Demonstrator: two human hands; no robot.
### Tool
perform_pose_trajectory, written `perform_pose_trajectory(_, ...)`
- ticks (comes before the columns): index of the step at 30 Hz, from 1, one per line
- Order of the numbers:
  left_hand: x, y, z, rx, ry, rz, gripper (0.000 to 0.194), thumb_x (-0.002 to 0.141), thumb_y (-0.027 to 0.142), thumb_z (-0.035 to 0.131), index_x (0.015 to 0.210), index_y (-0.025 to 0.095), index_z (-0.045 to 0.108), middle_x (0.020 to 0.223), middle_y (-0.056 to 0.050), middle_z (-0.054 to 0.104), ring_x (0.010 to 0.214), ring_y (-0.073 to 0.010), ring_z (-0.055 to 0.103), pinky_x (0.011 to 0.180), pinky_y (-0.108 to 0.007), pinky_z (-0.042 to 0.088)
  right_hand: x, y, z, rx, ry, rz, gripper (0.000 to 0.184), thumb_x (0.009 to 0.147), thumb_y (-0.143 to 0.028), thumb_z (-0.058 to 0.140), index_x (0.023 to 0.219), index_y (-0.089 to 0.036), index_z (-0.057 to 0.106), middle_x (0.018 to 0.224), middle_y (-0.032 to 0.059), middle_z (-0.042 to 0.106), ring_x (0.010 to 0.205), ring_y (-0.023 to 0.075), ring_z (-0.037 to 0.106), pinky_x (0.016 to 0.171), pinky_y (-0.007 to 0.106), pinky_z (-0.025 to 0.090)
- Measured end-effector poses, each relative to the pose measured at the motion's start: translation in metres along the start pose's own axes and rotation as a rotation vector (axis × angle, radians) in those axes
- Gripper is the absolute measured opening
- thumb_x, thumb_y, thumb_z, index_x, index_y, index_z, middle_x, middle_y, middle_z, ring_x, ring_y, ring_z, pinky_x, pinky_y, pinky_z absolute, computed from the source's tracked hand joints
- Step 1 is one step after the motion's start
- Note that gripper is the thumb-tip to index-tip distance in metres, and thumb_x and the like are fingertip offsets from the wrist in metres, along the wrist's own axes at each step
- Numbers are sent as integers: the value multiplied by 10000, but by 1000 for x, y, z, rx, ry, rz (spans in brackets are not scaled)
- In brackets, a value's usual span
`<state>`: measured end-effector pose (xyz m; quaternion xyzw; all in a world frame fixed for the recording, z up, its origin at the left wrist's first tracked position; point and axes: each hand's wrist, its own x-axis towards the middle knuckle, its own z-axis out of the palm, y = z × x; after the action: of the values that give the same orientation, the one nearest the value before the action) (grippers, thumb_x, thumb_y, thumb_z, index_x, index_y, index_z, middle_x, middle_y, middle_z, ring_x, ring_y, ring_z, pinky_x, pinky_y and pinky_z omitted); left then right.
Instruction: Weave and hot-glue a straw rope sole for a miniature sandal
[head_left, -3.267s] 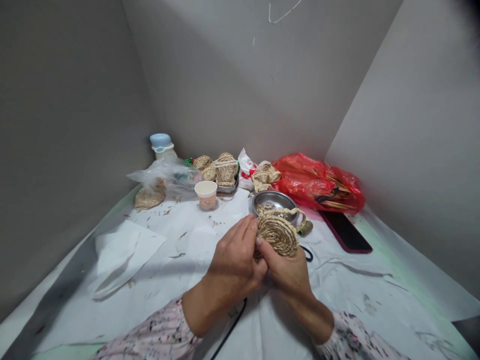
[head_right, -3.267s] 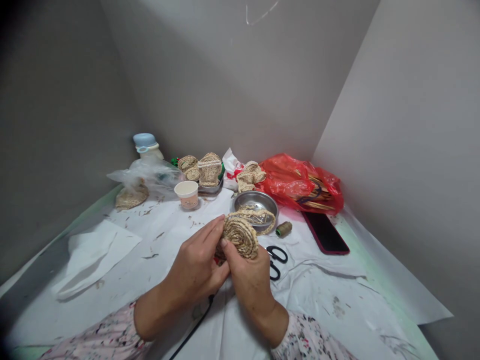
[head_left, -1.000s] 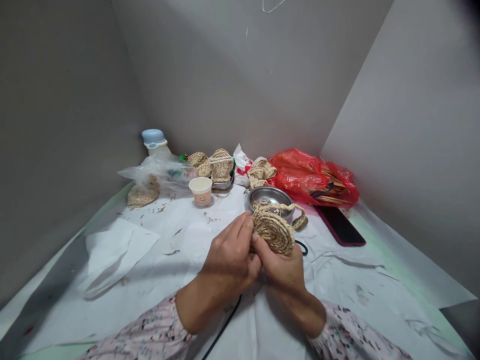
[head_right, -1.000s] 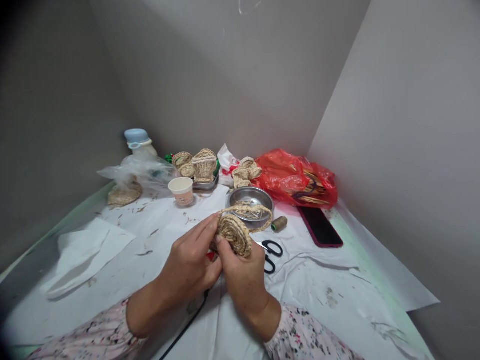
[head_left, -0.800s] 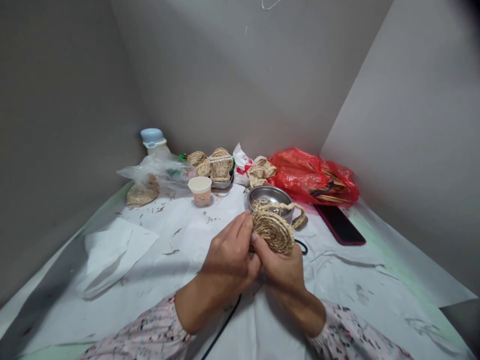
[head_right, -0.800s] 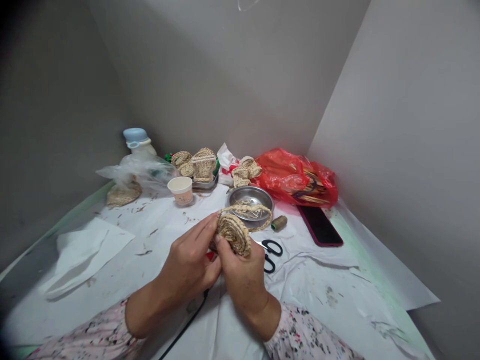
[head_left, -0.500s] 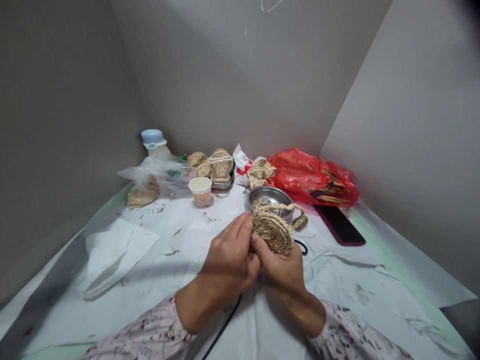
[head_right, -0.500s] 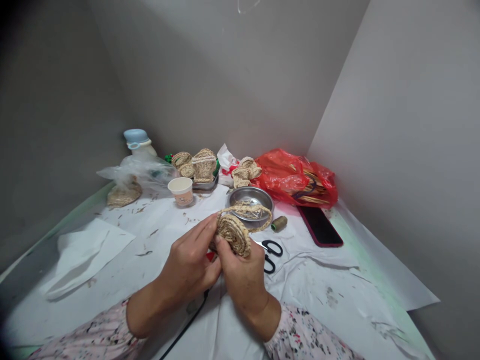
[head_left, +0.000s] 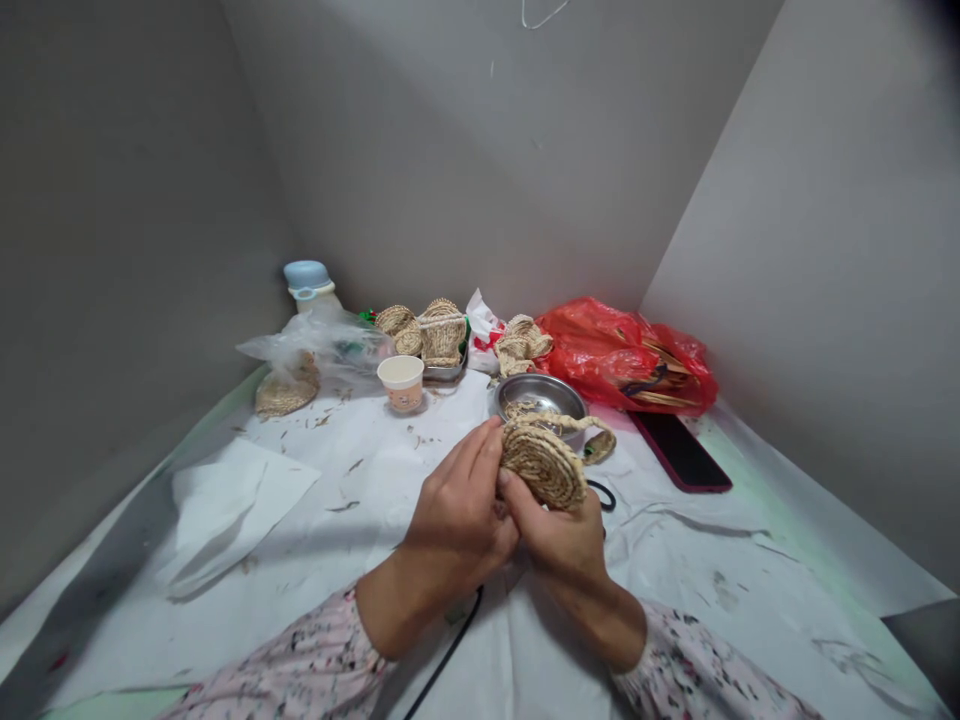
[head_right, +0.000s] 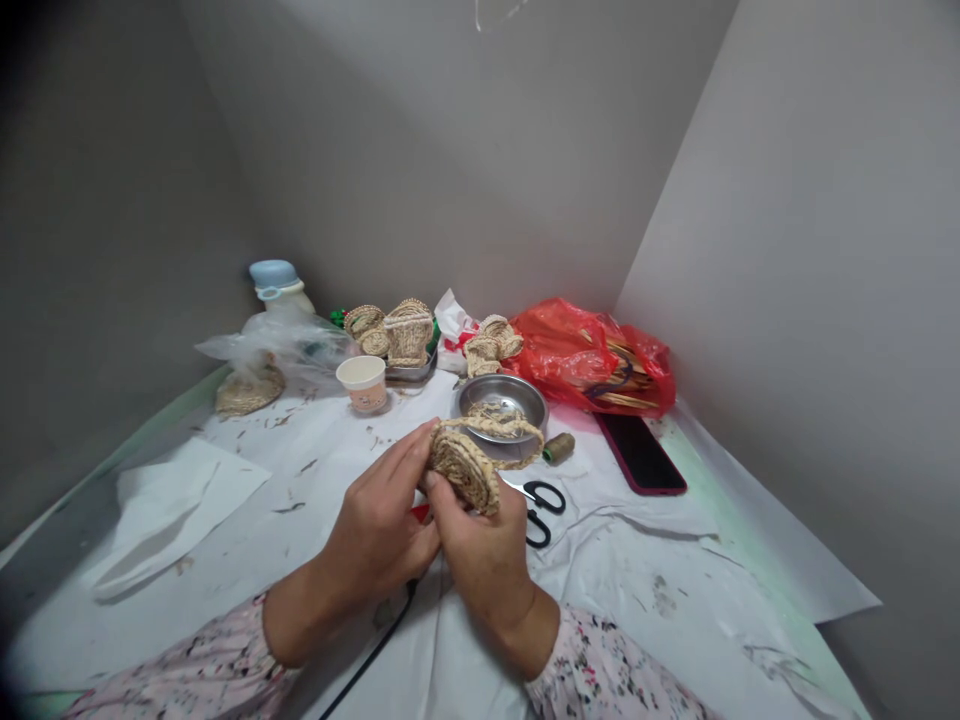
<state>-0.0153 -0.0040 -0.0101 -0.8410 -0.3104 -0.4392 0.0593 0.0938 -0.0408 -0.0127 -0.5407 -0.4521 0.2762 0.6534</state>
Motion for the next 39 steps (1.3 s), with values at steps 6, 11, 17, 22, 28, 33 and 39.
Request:
perform_pose_trajectory(6, -2, -2, 3, -6, -9, -17, 567, 719, 97, 549, 1274, 4, 479, 1281, -268, 598, 1237, -310, 561, 1046, -426, 488, 2, -2, 1, 64, -29, 30, 182, 731, -223, 676, 873, -169, 776, 859, 63, 793, 776, 224, 745, 742, 294, 597)
perform_pose_trajectory(11, -2, -1, 1, -17, -28, -38, 570, 726, 117, 549, 1280, 8, 477, 1289, -267, 592, 1242, -311, 559, 1045, -425, 489, 0, -7, -1, 103, -41, 77, 204, 737, -267, 684, 881, -159, 781, 881, 70, 792, 801, 234, 743, 759, 313, 598)
perform_pose_trajectory(17, -2, 0, -2, -27, -52, -40, 570, 708, 108, 539, 1265, -8, 494, 1283, -266, 600, 1235, -302, 566, 1047, -412, 488, -1, -10, -2, 67, -23, 113, 226, 726, -293, 690, 882, -162, 788, 885, 73, 793, 815, 244, 744, 755, 312, 596)
perform_pose_trajectory(22, 0, 1, -3, -25, -37, -25, 545, 712, 113, 534, 1244, -3, 504, 1248, -261, 620, 1207, -299, 585, 1025, -406, 506, -1, -10, -3, 79, -25, 112, 213, 722, -287, 687, 867, -167, 786, 881, 62, 793, 805, 231, 741, 761, 304, 590)
perform_pose_trajectory(28, 1, 3, -5, -18, -20, -37, 540, 719, 120, 521, 1251, 36, 495, 1216, -237, 637, 1166, -291, 614, 992, -399, 529, -1, -9, -1, 96, -13, 105, 221, 717, -280, 694, 880, -160, 783, 896, 70, 793, 818, 241, 741, 771, 322, 592)
perform_pose_trajectory(33, 1, 3, -4, -23, -32, -51, 537, 718, 122, 527, 1248, 45, 498, 1214, -233, 640, 1167, -294, 613, 990, -398, 531, -2, -9, 0, 90, 8, 109, 226, 720, -294, 703, 881, -157, 782, 913, 82, 792, 841, 255, 744, 782, 337, 600)
perform_pose_trajectory(39, 1, 3, -4, -10, -6, -35, 526, 714, 122, 522, 1234, 51, 505, 1192, -230, 652, 1139, -290, 631, 972, -392, 543, -3, -9, -1, 92, 3, 90, 229, 720, -285, 705, 896, -162, 787, 904, 83, 793, 821, 257, 747, 771, 342, 606)
